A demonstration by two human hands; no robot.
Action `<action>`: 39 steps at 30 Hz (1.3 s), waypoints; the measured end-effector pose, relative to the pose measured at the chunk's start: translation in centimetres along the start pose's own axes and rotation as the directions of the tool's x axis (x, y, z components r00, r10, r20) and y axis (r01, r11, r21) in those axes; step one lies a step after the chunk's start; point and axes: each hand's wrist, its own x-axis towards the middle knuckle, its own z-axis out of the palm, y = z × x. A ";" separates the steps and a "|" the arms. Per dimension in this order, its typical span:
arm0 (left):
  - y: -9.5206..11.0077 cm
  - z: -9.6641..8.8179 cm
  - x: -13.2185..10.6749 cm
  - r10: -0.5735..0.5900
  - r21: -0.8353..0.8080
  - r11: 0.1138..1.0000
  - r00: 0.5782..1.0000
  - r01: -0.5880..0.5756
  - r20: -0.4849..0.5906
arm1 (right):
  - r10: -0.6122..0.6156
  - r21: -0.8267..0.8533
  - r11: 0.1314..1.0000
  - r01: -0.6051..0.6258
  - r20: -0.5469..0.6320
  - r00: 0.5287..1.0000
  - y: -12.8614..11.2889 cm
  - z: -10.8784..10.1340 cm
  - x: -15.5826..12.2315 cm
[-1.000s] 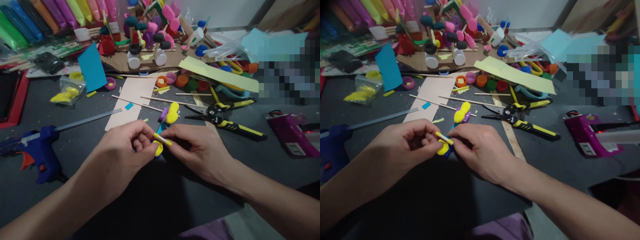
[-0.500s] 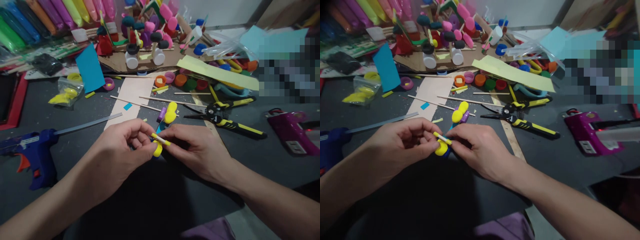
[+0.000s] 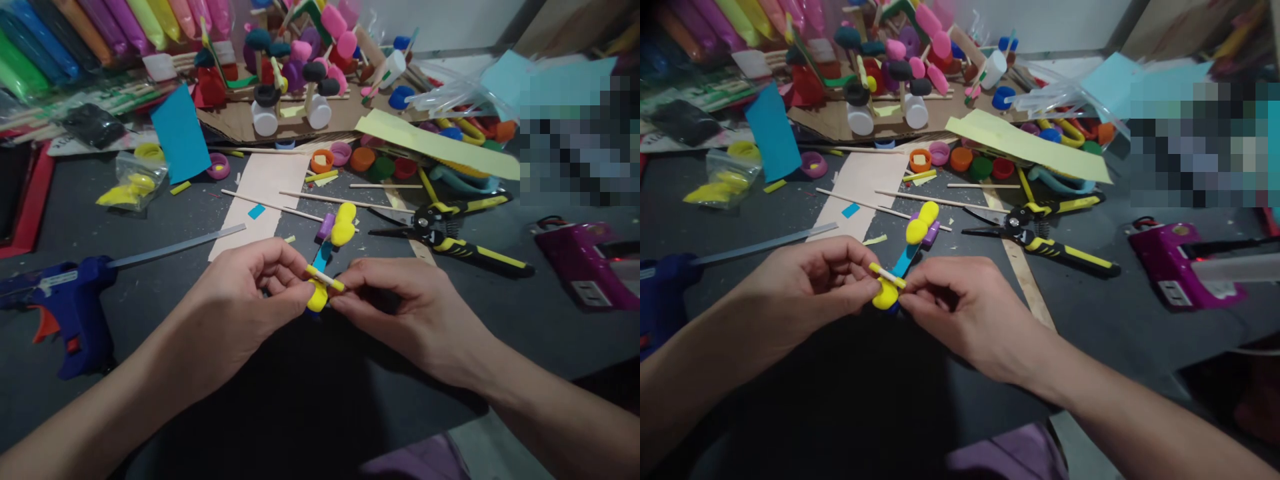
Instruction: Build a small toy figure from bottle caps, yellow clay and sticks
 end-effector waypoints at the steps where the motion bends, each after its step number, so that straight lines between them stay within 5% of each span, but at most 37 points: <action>1: 0.0 0.0 0.0 0.000 -0.001 1.000 1.000 0.000 0.002 | 0.030 0.034 0.999 -0.031 0.007 1.000 0.0 0.1 0.0; 7: 0.2 0.0 0.1 0.012 0.000 1.000 1.000 -0.012 0.008 | 0.139 0.188 0.973 -0.136 -0.003 0.990 0.1 0.4 -0.2; 29: 0.2 0.4 -0.4 0.038 0.223 0.974 0.997 -0.022 -0.065 | 0.045 0.201 0.979 -0.034 -0.053 0.998 0.4 0.7 -0.1; 39: -0.2 0.6 -0.4 0.049 0.155 0.987 0.996 -0.037 -0.075 | 0.060 0.226 0.973 -0.037 -0.095 0.994 0.6 0.7 0.0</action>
